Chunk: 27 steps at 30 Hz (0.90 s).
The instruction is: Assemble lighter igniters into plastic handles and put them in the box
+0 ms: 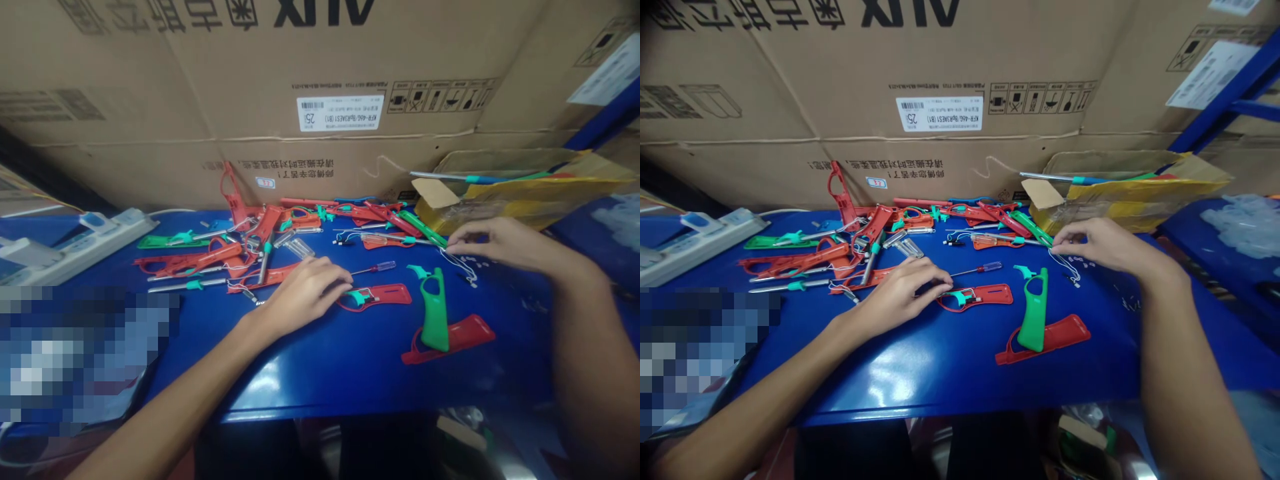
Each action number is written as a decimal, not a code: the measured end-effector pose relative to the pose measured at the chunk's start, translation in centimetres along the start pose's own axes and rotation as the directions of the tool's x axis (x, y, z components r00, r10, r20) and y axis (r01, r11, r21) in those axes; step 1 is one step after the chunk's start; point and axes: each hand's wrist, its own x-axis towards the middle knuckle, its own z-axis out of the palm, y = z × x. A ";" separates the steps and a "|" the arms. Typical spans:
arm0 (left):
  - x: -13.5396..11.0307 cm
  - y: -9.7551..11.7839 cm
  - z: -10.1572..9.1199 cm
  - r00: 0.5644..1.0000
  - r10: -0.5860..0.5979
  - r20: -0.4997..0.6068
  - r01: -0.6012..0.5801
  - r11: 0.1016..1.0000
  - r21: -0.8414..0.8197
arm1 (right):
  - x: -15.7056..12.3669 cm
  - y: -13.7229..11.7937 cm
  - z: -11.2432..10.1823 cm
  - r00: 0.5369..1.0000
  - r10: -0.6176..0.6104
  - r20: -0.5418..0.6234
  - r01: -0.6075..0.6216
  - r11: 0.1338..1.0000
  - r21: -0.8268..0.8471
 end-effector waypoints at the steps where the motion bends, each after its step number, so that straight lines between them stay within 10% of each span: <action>1: 0.0 0.0 0.0 1.000 -0.002 0.002 0.002 1.000 0.001 | 0.1 -0.6 0.3 0.999 -0.017 0.035 0.017 1.000 0.011; 8: 0.1 0.3 -0.1 1.000 -0.010 0.022 0.010 1.000 0.010 | 0.8 -3.9 2.7 0.974 -0.167 0.150 0.164 0.986 0.034; 27: -0.1 0.3 -0.3 1.000 0.002 0.027 -0.003 0.998 0.055 | -1.0 -0.1 -0.6 0.951 0.240 0.194 -0.242 0.970 -0.011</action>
